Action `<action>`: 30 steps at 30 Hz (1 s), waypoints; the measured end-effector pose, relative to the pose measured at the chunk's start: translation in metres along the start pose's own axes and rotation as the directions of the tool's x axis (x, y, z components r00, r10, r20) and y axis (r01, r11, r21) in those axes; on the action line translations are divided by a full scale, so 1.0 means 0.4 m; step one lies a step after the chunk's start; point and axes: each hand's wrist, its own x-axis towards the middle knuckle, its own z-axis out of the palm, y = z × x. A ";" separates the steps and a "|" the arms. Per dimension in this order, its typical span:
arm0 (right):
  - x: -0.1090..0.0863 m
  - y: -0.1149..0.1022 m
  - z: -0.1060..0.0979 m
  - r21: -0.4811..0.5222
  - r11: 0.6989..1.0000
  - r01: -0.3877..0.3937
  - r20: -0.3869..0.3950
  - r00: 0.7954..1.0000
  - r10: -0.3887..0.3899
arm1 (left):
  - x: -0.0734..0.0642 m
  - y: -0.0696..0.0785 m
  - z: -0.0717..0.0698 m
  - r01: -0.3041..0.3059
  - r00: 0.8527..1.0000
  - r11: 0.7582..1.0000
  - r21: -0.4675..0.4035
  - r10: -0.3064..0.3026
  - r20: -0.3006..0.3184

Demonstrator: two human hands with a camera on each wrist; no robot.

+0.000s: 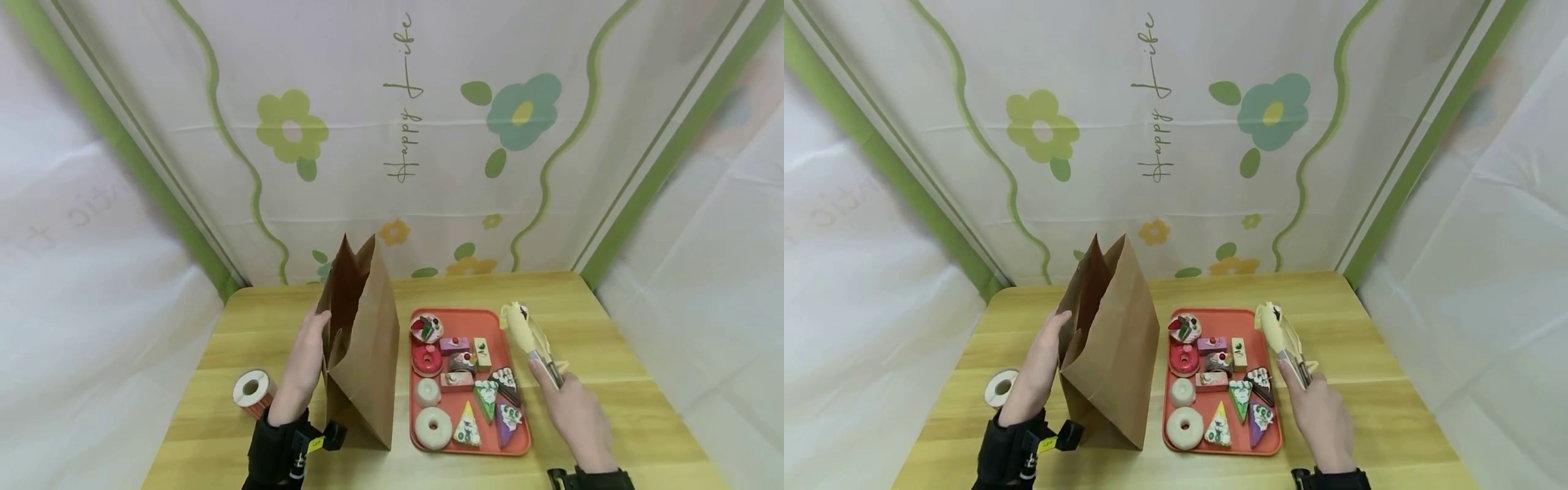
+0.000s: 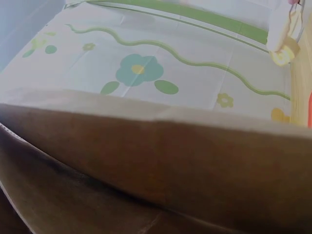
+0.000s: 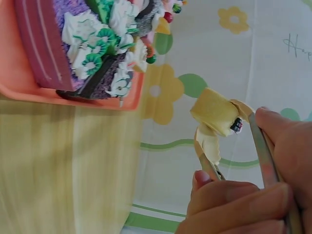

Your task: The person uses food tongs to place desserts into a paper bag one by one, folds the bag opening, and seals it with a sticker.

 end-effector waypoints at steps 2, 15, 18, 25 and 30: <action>-0.006 -0.004 -0.004 0.005 1.000 -0.003 -0.008 1.000 0.003 | 0.000 -0.002 0.000 -0.007 1.000 1.000 -0.009 0.007 0.006; -0.035 -0.031 -0.021 0.009 1.000 0.011 -0.018 1.000 -0.011 | -0.009 0.000 -0.002 0.007 1.000 1.000 -0.020 -0.007 0.010; -0.042 -0.033 -0.026 0.010 1.000 0.018 -0.038 0.999 -0.017 | -0.006 0.005 -0.002 0.009 1.000 1.000 -0.011 -0.009 0.015; -0.061 -0.042 -0.032 0.020 1.000 0.023 -0.072 0.997 -0.021 | -0.002 0.011 -0.001 0.006 1.000 1.000 -0.001 -0.006 0.019; -0.073 -0.054 -0.035 0.017 0.999 0.040 -0.086 0.996 -0.038 | 0.001 0.012 0.003 0.003 1.000 1.000 0.001 -0.003 0.005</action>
